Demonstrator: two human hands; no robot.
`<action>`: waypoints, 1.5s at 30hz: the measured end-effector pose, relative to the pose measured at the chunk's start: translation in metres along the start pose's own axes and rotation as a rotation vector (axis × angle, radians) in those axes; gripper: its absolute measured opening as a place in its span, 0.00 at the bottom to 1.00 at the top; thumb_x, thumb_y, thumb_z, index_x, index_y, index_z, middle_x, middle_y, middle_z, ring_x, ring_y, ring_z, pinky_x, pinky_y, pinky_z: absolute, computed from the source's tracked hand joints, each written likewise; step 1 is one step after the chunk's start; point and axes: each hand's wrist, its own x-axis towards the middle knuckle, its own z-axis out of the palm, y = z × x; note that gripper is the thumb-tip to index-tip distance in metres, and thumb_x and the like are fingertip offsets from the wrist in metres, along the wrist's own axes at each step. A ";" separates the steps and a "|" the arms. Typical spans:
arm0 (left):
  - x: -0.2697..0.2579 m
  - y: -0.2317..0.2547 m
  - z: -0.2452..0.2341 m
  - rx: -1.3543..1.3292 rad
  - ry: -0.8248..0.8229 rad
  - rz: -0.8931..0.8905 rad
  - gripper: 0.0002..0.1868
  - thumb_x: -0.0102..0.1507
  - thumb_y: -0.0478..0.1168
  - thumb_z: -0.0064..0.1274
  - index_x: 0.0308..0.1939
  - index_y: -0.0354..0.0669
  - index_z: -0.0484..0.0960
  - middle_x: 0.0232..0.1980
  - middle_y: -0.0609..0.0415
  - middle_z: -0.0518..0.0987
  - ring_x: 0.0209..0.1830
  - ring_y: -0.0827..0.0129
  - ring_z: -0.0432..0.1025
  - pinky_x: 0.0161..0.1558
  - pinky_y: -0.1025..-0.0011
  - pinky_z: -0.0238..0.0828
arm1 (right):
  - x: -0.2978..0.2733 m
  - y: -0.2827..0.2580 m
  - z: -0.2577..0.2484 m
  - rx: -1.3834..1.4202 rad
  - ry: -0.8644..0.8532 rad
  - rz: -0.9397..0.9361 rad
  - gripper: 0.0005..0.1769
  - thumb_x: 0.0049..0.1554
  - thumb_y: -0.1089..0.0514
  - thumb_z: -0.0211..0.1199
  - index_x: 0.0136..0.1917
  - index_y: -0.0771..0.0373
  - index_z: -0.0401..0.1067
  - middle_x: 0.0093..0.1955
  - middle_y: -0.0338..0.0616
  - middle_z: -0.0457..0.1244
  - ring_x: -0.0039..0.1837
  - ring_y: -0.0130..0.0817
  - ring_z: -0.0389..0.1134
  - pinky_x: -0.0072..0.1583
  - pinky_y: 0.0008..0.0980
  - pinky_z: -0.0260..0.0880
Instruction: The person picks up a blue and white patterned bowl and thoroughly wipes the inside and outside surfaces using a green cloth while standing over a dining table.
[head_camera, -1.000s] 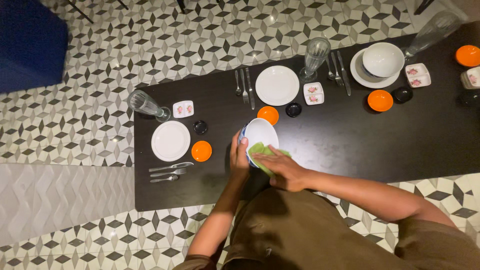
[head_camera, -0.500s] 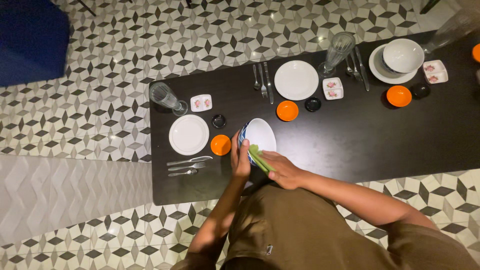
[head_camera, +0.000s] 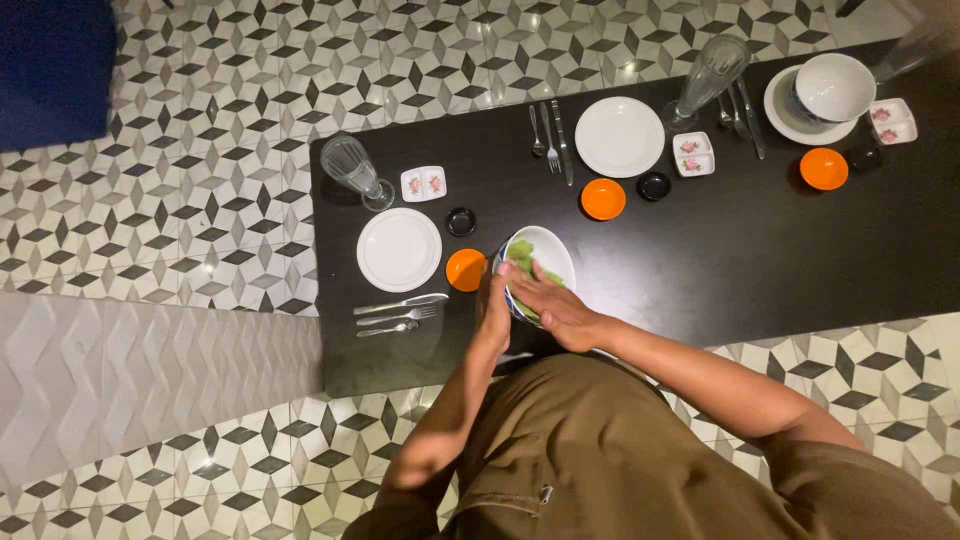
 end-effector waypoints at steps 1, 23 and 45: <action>0.002 0.002 -0.004 -0.001 -0.002 0.001 0.30 0.70 0.54 0.41 0.66 0.33 0.72 0.64 0.46 0.75 0.64 0.61 0.69 0.65 0.63 0.64 | 0.001 0.000 0.006 0.095 -0.005 0.006 0.53 0.67 0.25 0.22 0.81 0.72 0.47 0.84 0.69 0.41 0.87 0.60 0.35 0.81 0.62 0.24; 0.008 0.051 -0.048 -0.226 -0.267 -0.264 0.39 0.66 0.63 0.41 0.69 0.35 0.69 0.66 0.44 0.75 0.62 0.61 0.73 0.63 0.62 0.69 | 0.043 -0.048 -0.091 -0.851 -0.204 -0.165 0.56 0.56 0.20 0.42 0.78 0.66 0.55 0.81 0.45 0.49 0.83 0.35 0.44 0.80 0.51 0.33; -0.016 0.055 -0.005 0.026 -0.387 0.023 0.42 0.61 0.55 0.54 0.72 0.35 0.65 0.68 0.48 0.70 0.69 0.63 0.62 0.70 0.66 0.56 | 0.051 -0.048 -0.067 -0.555 0.336 -0.121 0.31 0.51 0.68 0.67 0.67 0.66 0.66 0.71 0.53 0.63 0.69 0.52 0.70 0.65 0.46 0.74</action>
